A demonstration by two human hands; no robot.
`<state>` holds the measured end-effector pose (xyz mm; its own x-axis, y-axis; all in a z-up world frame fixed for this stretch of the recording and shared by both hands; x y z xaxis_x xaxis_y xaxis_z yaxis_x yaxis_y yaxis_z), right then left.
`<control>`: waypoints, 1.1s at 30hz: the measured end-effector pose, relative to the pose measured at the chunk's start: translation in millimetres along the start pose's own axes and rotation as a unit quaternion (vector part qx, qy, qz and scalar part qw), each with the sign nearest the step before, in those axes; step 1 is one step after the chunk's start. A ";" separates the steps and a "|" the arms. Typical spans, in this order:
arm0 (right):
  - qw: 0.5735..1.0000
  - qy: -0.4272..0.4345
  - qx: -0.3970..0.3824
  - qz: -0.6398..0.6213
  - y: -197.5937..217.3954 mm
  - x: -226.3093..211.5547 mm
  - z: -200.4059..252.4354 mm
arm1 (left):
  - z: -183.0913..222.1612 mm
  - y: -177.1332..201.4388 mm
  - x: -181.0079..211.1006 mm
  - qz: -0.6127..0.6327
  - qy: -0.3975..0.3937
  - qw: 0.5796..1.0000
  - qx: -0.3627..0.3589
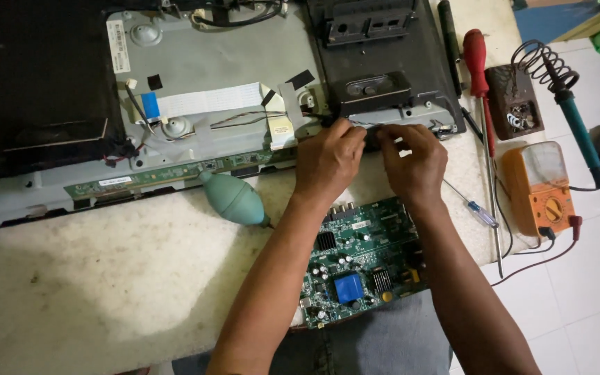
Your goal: Removing a circuit board from the bottom of a television panel by unscrewing it and disconnecting ribbon cables.
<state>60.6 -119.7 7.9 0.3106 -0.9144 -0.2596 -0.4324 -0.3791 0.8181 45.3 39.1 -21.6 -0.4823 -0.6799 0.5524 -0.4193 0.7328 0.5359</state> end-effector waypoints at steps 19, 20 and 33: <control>0.941 -0.215 -0.161 -0.205 1.3 19.9 -19.1 | -10.3 21.1 17.4 0.010 0.000 1.000 -0.020; 0.938 -0.221 -0.162 -0.214 -0.6 22.3 -19.0 | -12.2 22.6 19.5 0.023 0.003 0.999 -0.030; 0.905 -0.292 -0.171 -0.257 -5.5 17.3 -23.8 | -10.0 6.0 17.2 -0.010 -0.004 1.000 -0.019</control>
<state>88.5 -130.0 11.1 -0.1470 -0.5868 -0.7963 -0.0390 -0.8010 0.5974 42.2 31.5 -2.6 -0.4812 -0.6936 0.5360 -0.3989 0.7177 0.5707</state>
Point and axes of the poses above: each hand's wrist, its own z-axis away from the middle knuckle, its own y-axis out of the back of the hand, x = y × z, the point moved 3 cm from there along -z, towards the middle knuckle, and after that the axes turned 14 degrees about z, right-handed, at the moved point
